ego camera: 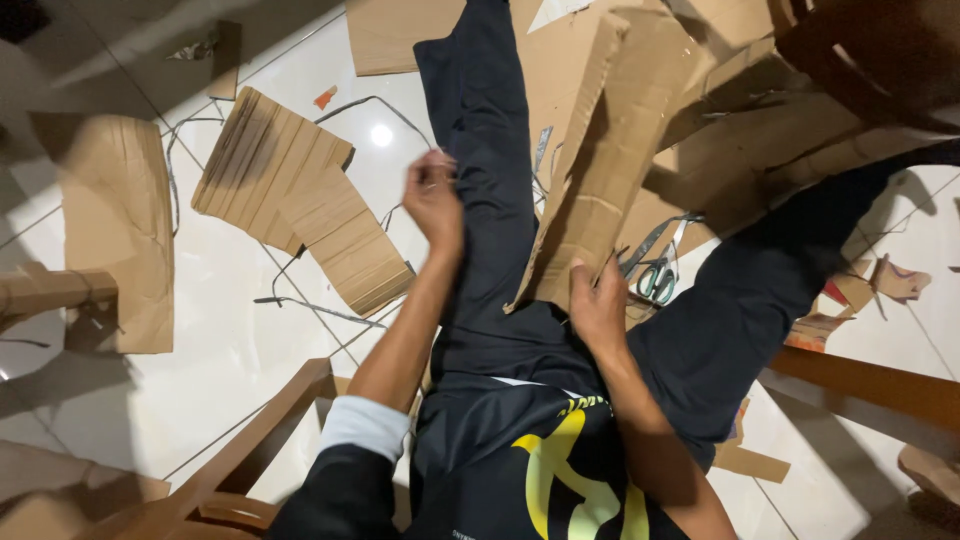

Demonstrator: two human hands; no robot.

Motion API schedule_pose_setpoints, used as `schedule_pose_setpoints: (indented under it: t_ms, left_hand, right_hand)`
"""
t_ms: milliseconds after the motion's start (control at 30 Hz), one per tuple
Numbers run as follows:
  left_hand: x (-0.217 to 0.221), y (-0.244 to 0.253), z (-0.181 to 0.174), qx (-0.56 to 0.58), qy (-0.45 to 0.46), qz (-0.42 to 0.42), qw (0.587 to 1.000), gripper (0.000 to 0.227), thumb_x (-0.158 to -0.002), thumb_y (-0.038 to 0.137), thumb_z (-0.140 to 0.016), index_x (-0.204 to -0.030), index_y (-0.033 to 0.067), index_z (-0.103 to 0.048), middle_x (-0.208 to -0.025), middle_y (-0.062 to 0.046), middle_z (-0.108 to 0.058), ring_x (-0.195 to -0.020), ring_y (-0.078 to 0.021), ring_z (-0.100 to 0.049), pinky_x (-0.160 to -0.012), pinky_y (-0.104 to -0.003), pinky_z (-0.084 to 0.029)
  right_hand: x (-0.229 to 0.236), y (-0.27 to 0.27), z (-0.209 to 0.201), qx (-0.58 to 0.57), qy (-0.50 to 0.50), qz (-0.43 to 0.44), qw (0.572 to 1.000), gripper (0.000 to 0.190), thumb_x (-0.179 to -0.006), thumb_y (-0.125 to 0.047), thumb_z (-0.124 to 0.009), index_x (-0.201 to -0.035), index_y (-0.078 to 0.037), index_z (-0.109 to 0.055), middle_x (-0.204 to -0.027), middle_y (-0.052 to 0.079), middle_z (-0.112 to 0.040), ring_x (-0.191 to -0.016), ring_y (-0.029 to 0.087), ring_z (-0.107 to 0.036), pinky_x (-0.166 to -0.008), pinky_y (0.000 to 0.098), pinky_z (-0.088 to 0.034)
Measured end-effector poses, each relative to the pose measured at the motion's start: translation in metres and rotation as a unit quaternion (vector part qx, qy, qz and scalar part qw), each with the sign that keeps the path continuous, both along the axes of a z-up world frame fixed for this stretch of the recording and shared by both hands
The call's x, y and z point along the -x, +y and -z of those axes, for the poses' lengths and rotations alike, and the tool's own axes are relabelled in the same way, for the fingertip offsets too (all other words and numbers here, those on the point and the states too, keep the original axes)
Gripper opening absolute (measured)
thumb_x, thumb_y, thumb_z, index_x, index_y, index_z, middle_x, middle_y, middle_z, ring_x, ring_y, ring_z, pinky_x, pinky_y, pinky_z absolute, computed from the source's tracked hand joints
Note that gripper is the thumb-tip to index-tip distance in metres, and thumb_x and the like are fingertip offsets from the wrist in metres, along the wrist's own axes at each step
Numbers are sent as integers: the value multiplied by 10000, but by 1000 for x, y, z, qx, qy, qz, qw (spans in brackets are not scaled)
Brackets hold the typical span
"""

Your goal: Assembling cardboard components onto a wooden stool using wire fasteners

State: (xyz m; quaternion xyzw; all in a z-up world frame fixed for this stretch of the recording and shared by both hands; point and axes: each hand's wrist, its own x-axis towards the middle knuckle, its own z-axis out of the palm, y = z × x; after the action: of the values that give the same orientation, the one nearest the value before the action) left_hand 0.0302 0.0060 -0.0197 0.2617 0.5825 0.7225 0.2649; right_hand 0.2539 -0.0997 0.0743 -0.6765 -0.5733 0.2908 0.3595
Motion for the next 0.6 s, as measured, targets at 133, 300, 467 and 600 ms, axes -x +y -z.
schedule_pose_setpoints:
  t_ms: [133,300,467,600]
  left_hand:
    - [59,-9,157,275,1,-121,954,633,-883,53,-765,-1442,-9,-473,-1334,-344,-540,-1161,-476,-651,-1032,-577,-488]
    - [61,-34,136,290,88,54,952,454,-862,-49,-700,-1298,75,-687,-1273,-245,-603,-1145,-468,-664,-966,-445,-570]
    - [37,2,158,356,360,213,836,344,-943,169,-702,-1282,226,-691,-1471,-56,-509,-1378,-365,-436,-1046,-579,-475]
    - [35,16,175,387,443,312,746,324,-998,253,-607,-1296,160,-697,-1628,-123,-311,-1456,-430,-290,-1068,-639,-470]
  right_hand:
    - [-11,5,32,78,51,7,996,327,-946,-89,-593,-1244,40,-636,-1106,307,-701,-1098,437,-664,-934,593,-475]
    - [-22,20,37,168,81,59,981,469,-923,-167,-628,-1372,-33,-602,-1188,256,-692,-1165,379,-655,-995,560,-455]
    - [-23,39,35,166,109,31,980,602,-911,-155,-660,-1461,29,-498,-1258,297,-644,-1205,369,-635,-1061,558,-428]
    - [13,61,53,130,160,8,978,532,-893,-53,-638,-1417,-3,-557,-1213,220,-656,-1140,287,-616,-1011,516,-479]
